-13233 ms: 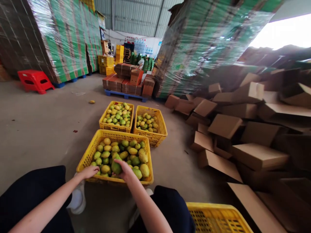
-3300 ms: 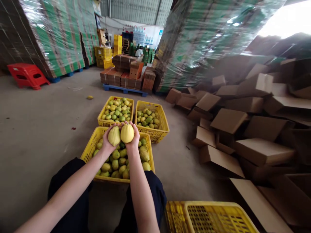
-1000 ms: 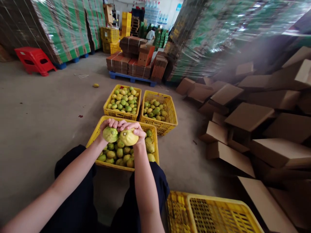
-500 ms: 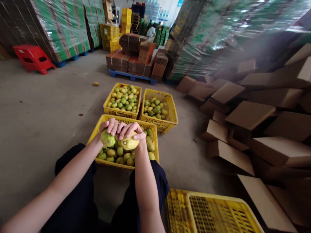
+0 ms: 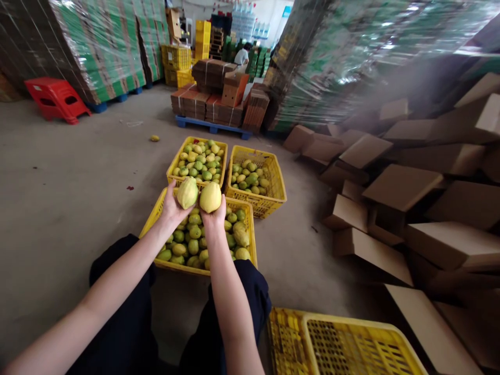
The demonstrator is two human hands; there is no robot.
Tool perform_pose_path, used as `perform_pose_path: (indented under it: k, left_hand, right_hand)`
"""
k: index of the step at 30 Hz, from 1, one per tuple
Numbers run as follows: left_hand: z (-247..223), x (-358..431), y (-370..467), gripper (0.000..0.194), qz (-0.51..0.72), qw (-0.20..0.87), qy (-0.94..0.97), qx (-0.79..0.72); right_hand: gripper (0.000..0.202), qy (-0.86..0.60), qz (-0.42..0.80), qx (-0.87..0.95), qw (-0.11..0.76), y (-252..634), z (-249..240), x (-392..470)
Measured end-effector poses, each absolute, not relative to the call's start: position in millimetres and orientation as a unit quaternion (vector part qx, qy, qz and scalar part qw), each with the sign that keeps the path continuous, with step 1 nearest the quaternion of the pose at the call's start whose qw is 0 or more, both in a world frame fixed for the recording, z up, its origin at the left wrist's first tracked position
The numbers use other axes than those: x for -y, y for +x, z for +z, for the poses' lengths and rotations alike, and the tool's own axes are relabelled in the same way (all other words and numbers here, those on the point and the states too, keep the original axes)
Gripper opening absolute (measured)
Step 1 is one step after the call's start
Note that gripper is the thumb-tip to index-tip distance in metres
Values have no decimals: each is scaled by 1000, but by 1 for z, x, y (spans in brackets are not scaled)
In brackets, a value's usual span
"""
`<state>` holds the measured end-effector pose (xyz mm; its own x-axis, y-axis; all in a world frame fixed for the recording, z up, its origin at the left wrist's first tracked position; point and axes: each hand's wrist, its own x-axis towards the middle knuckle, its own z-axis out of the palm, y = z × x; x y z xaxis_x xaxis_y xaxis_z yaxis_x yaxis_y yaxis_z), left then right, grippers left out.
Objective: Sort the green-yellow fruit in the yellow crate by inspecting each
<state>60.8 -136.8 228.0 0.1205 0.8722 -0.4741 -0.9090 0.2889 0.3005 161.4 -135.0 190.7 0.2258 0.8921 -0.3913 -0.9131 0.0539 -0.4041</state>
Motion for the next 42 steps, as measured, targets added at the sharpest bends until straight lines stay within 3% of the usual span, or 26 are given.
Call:
perform_pose_path:
  k: [3, 6, 11, 16, 23, 32, 42]
  left_hand:
    - [234, 137, 58, 13, 603, 743, 5, -291]
    - [234, 136, 57, 12, 595, 745, 9, -302]
    - [233, 133, 57, 22, 601, 749, -12, -278]
    - [231, 134, 58, 31, 596, 767, 8, -238]
    - [226, 136, 58, 40, 620, 758, -7, -201]
    - [226, 140, 67, 38, 615, 763, -70, -188]
    - [233, 128, 77, 34, 638, 739, -96, -197]
  right_hand:
    - [22, -334, 637, -68, 692, 165, 201, 140]
    - [28, -305, 653, -53, 691, 166, 212, 147]
    - [21, -236, 674, -17, 700, 168, 218, 153]
    - [34, -207, 708, 56, 672, 171, 220, 154]
    - [30, -192, 716, 91, 664, 170, 220, 155]
    - [31, -194, 659, -43, 725, 150, 206, 149]
    - [30, -203, 609, -9, 767, 139, 198, 132]
